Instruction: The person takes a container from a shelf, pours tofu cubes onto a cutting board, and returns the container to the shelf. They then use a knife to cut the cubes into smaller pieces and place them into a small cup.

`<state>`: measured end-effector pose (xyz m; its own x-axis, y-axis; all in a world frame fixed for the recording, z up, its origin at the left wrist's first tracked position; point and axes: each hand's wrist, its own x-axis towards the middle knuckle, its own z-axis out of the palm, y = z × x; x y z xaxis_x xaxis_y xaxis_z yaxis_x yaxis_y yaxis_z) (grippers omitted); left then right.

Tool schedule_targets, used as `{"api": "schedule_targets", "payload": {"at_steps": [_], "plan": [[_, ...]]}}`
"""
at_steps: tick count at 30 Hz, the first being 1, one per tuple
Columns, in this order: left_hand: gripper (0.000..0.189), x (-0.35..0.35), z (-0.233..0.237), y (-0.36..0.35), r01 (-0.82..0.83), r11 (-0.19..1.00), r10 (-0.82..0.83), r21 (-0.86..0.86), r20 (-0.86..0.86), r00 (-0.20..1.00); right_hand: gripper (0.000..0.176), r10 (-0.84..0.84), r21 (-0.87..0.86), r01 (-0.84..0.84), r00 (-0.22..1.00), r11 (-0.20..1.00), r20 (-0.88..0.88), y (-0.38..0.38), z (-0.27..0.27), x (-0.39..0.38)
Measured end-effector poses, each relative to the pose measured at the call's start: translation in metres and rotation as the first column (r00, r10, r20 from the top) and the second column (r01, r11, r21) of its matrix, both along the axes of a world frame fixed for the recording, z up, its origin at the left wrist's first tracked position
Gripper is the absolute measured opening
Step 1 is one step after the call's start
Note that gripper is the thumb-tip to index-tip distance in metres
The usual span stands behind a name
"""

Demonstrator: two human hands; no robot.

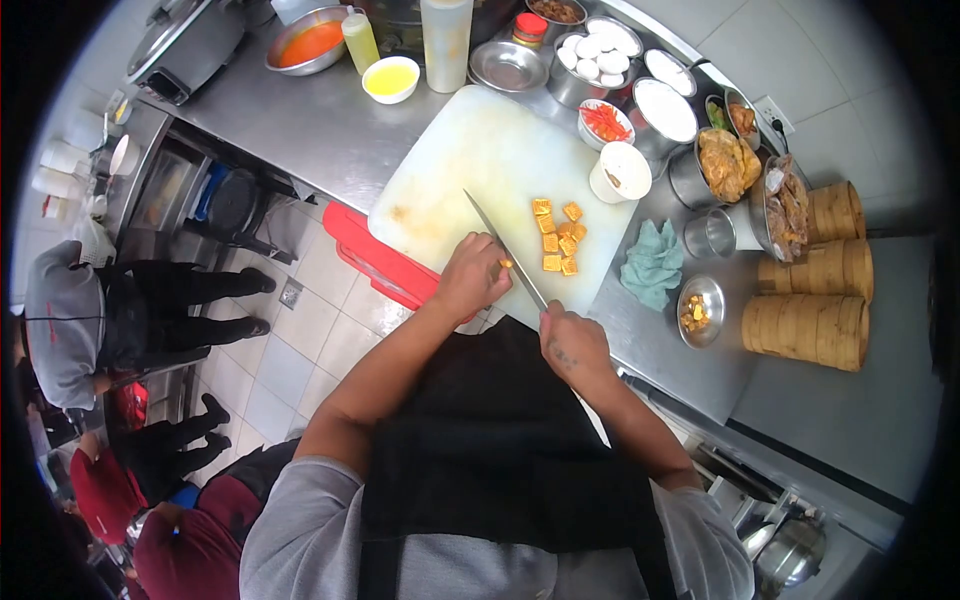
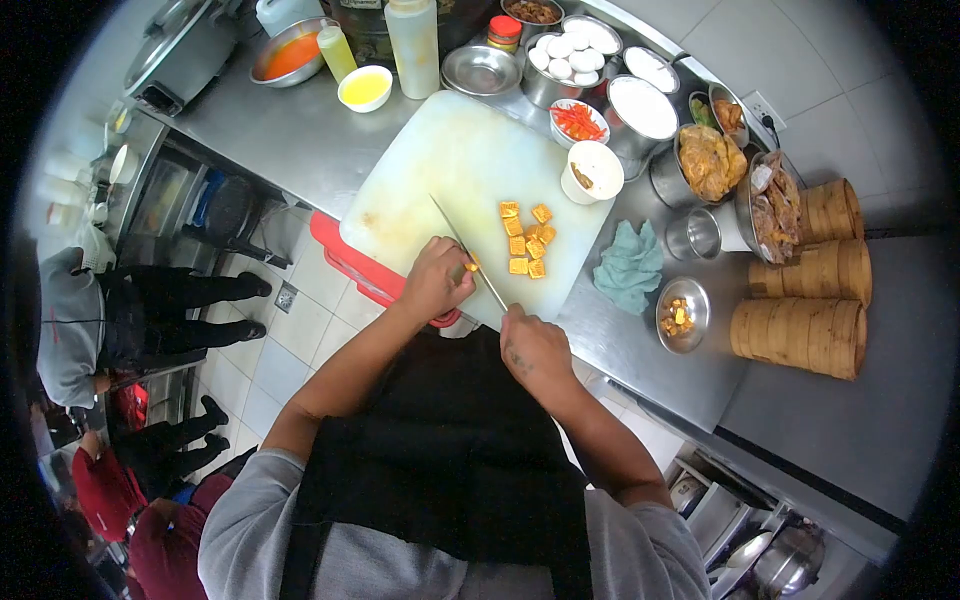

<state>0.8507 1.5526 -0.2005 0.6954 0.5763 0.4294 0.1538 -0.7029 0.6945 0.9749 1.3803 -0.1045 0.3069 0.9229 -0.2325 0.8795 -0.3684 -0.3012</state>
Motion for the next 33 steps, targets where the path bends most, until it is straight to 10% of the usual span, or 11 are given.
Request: {"api": "schedule_targets", "payload": {"at_steps": [33], "plan": [[0.022, 0.004, -0.001, 0.002, -0.136, 0.982, 0.139, -0.131, 0.013, 0.99, 0.013, 0.133, 0.072, -0.13, 0.99, 0.989, -0.046, 0.043, -0.033, 0.018]]}}
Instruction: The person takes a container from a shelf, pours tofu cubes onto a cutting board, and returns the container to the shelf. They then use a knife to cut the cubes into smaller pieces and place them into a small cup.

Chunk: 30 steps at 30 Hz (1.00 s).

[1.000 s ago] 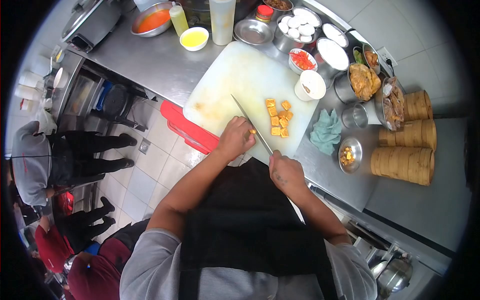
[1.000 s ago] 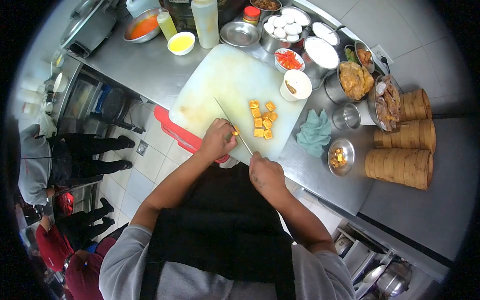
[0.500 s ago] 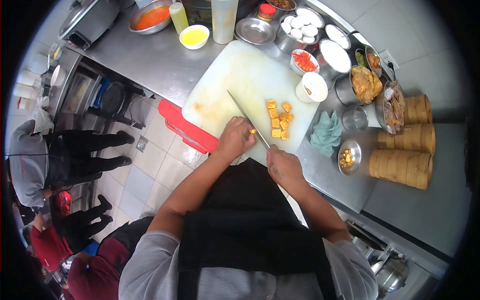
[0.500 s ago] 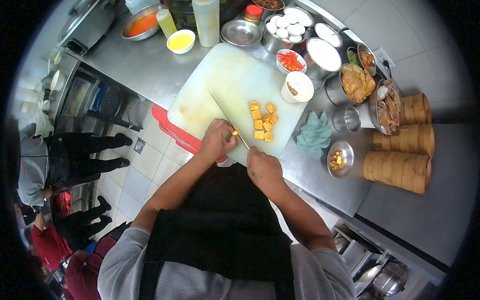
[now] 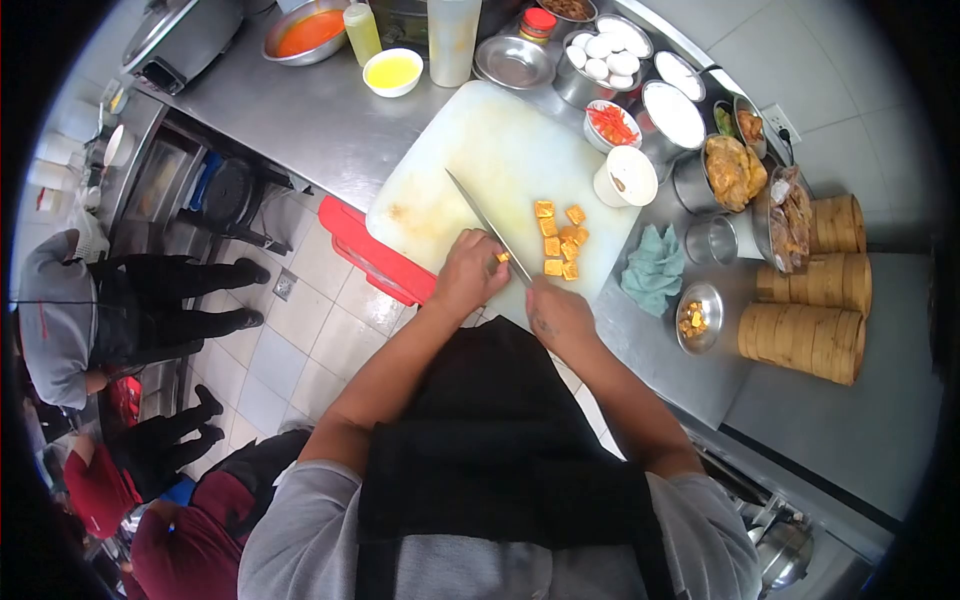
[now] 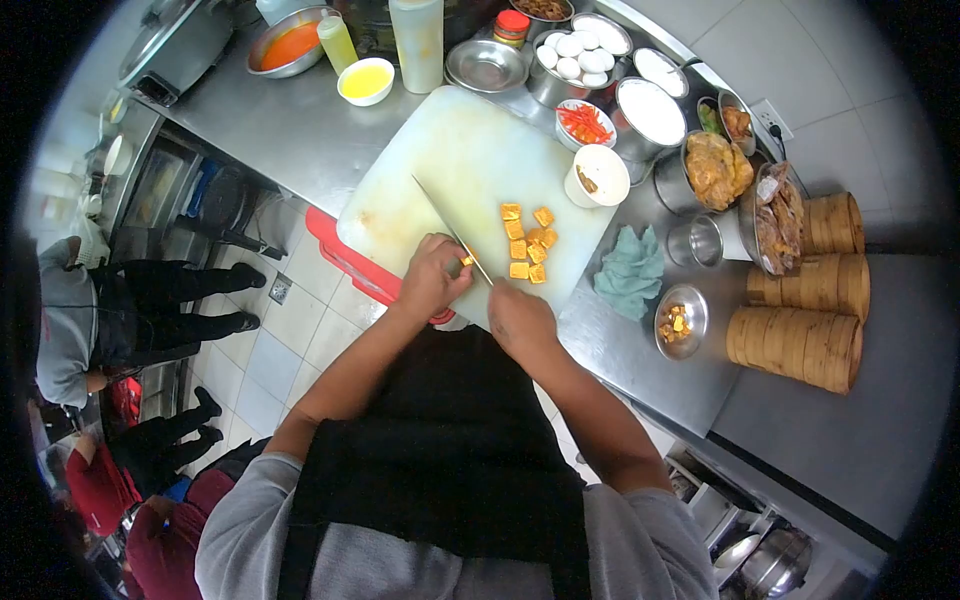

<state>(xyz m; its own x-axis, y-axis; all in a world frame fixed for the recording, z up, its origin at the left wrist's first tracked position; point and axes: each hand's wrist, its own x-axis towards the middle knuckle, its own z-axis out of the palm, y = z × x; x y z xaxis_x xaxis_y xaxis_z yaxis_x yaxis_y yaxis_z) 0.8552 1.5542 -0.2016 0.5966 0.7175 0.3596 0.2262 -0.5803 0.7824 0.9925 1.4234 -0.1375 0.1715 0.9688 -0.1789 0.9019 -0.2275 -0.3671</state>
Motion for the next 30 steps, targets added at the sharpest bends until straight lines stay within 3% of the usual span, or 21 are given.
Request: {"api": "schedule_targets", "payload": {"at_steps": [1, 3, 11, 14, 16, 21, 27, 29, 30], "plan": [[0.019, 0.0, 0.001, 0.0, 0.003, 1.0, -0.003, 0.005, -0.004, 1.0, 0.013, 0.003, 0.004, -0.003, 1.0, 1.0, -0.002, -0.007, 0.006, -0.001], [0.017, 0.0, 0.001, 0.004, -0.003, 1.0, 0.003, 0.011, -0.008, 1.0, 0.016, -0.066, -0.159, 0.061, 0.998, 0.985, -0.025, -0.017, 0.018, 0.001], [0.018, 0.0, 0.003, 0.006, -0.032, 0.999, 0.032, -0.022, -0.002, 0.999, 0.019, -0.013, 0.018, 0.013, 1.0, 1.0, 0.013, 0.01, -0.003, 0.001], [0.018, 0.003, -0.004, 0.006, -0.072, 0.997, 0.072, -0.016, -0.03, 0.997, 0.019, -0.007, -0.025, 0.006, 0.999, 1.0, -0.032, -0.017, 0.016, 0.01], [0.019, 0.002, -0.002, 0.006, -0.074, 0.997, 0.073, -0.019, -0.034, 0.997, 0.02, -0.049, -0.143, 0.042, 0.998, 0.989, -0.044, -0.028, 0.025, 0.011], [0.021, -0.001, 0.003, 0.006, -0.054, 0.998, 0.053, -0.022, -0.041, 0.998, 0.023, -0.105, -0.121, 0.099, 0.994, 0.988, -0.041, -0.025, 0.024, 0.007], [0.029, -0.003, 0.012, 0.017, -0.005, 0.999, 0.001, -0.046, -0.087, 0.996, 0.026, -0.234, -0.09, 0.225, 0.966, 0.97, -0.111, -0.043, 0.055, 0.015], [0.036, -0.007, 0.024, 0.028, 0.19, 0.975, -0.196, -0.116, -0.042, 0.98, 0.028, -0.275, -0.102, 0.264, 0.955, 0.959, -0.108, -0.053, 0.059, 0.02], [0.036, -0.008, 0.024, 0.034, 0.19, 0.975, -0.196, -0.114, -0.044, 0.98, 0.029, -0.303, -0.106, 0.292, 0.947, 0.95, -0.107, -0.058, 0.059, 0.022]]}}
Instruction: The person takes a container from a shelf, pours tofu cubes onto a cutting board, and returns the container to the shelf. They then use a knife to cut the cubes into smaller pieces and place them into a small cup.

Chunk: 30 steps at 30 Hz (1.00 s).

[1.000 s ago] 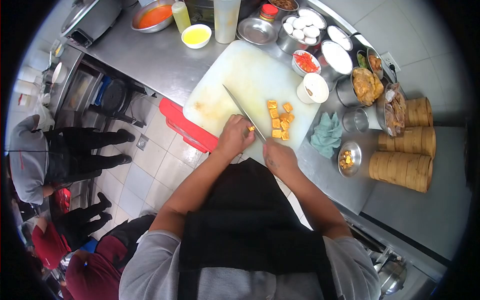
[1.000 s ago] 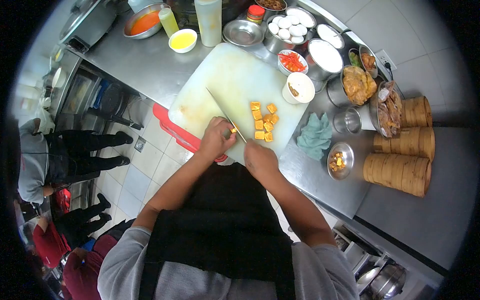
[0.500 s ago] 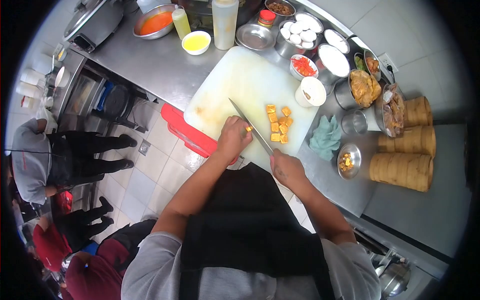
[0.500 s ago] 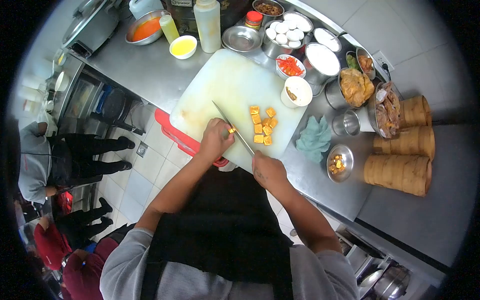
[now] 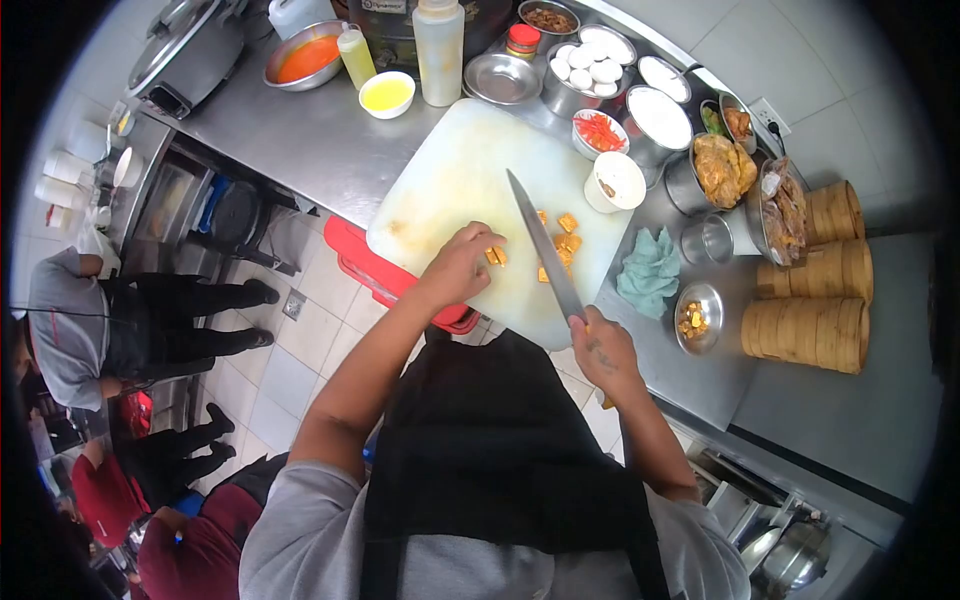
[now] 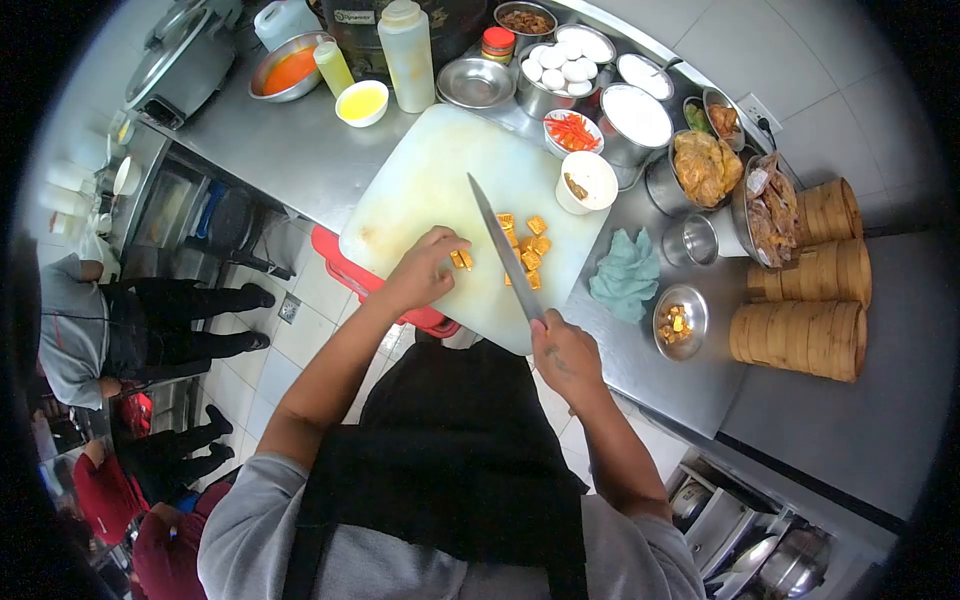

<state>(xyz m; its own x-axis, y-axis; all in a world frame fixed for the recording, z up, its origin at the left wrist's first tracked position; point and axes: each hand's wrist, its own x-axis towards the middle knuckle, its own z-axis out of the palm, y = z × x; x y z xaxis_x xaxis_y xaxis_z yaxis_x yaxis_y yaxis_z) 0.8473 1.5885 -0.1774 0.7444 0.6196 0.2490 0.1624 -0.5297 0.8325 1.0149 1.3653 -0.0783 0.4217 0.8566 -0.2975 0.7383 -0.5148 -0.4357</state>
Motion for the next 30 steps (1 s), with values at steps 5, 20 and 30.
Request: {"api": "schedule_targets", "payload": {"at_steps": [5, 20, 30], "plan": [[0.04, 0.006, -0.006, 0.012, 0.193, 0.977, -0.164, 0.092, -0.256, 0.953, 0.032, -0.032, -0.048, 0.032, 0.999, 0.998, 0.014, -0.016, -0.006, 0.001], [0.024, 0.013, -0.005, -0.012, -0.033, 0.981, -0.026, -0.192, -0.298, 0.954, 0.024, 0.079, -0.001, -0.079, 0.994, 0.997, 0.074, -0.027, -0.037, -0.023], [0.019, 0.013, 0.002, -0.015, -0.076, 0.99, 0.045, -0.12, -0.246, 0.968, 0.024, 0.109, -0.027, -0.107, 0.99, 0.994, 0.088, -0.024, -0.034, -0.018]]}}
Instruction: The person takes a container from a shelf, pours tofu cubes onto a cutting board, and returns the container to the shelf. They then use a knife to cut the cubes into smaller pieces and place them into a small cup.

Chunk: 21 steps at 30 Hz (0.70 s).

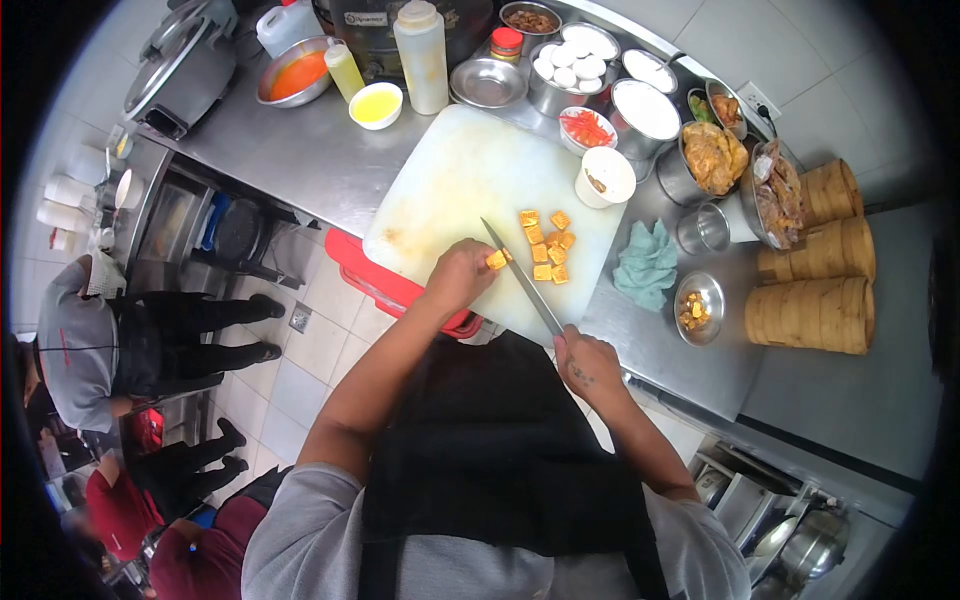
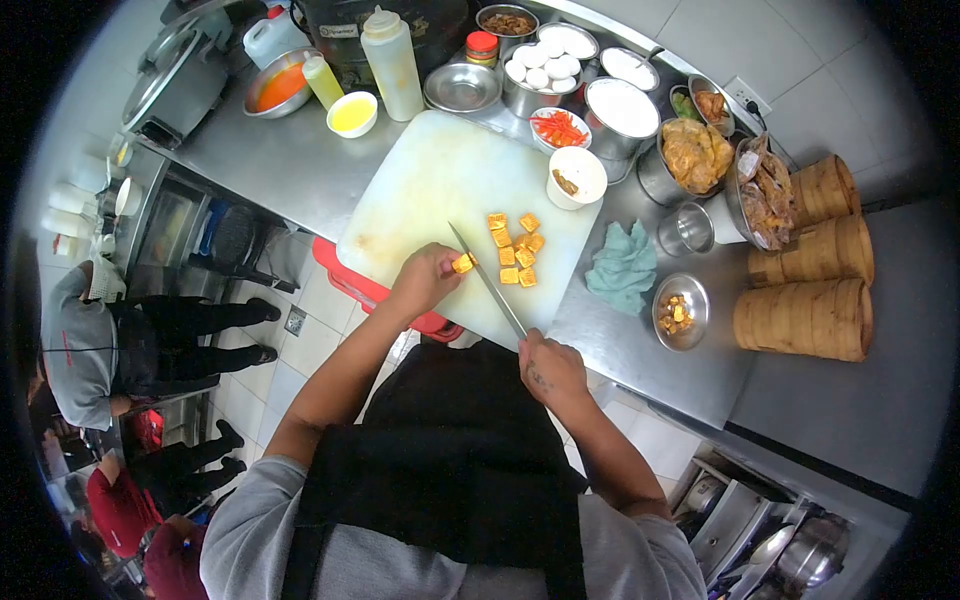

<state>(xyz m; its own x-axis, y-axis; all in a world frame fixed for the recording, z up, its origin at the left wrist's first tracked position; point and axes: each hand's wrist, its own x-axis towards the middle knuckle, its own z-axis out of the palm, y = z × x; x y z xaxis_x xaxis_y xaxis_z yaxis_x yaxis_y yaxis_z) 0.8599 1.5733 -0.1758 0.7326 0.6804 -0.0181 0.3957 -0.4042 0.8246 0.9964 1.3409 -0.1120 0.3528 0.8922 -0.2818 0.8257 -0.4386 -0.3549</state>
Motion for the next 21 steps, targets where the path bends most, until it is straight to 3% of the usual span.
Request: {"api": "schedule_targets", "payload": {"at_steps": [3, 5, 6, 11, 15, 21], "plan": [[0.019, -0.001, 0.001, 0.0, 0.017, 1.0, -0.017, 0.02, -0.035, 0.999, 0.024, 0.005, -0.012, -0.005, 1.0, 1.0, 0.008, 0.0, 0.001, 0.0], [0.021, -0.001, -0.003, 0.0, 0.019, 0.975, -0.03, 0.221, 0.046, 0.998, 0.024, 0.004, -0.027, -0.004, 1.0, 1.0, 0.011, 0.001, 0.001, 0.0], [0.021, 0.0, -0.003, 0.0, 0.018, 0.975, -0.029, 0.219, 0.047, 0.998, 0.024, 0.005, -0.037, -0.004, 1.0, 0.999, 0.021, 0.001, 0.001, 0.001], [0.023, 0.006, -0.006, -0.001, 0.03, 0.947, -0.009, 0.32, -0.066, 0.998, 0.025, -0.025, -0.016, 0.025, 1.0, 1.0, 0.018, 0.003, 0.003, 0.003], [0.025, 0.007, -0.004, -0.003, 0.045, 0.945, -0.008, 0.325, -0.114, 0.993, 0.025, -0.039, 0.006, 0.039, 0.999, 0.999, 0.014, 0.003, 0.0, 0.005], [0.028, -0.004, 0.0, -0.006, -0.035, 0.961, 0.03, 0.274, 0.024, 0.999, 0.023, -0.055, 0.062, 0.056, 0.998, 0.997, -0.021, 0.009, 0.003, 0.002]]}}
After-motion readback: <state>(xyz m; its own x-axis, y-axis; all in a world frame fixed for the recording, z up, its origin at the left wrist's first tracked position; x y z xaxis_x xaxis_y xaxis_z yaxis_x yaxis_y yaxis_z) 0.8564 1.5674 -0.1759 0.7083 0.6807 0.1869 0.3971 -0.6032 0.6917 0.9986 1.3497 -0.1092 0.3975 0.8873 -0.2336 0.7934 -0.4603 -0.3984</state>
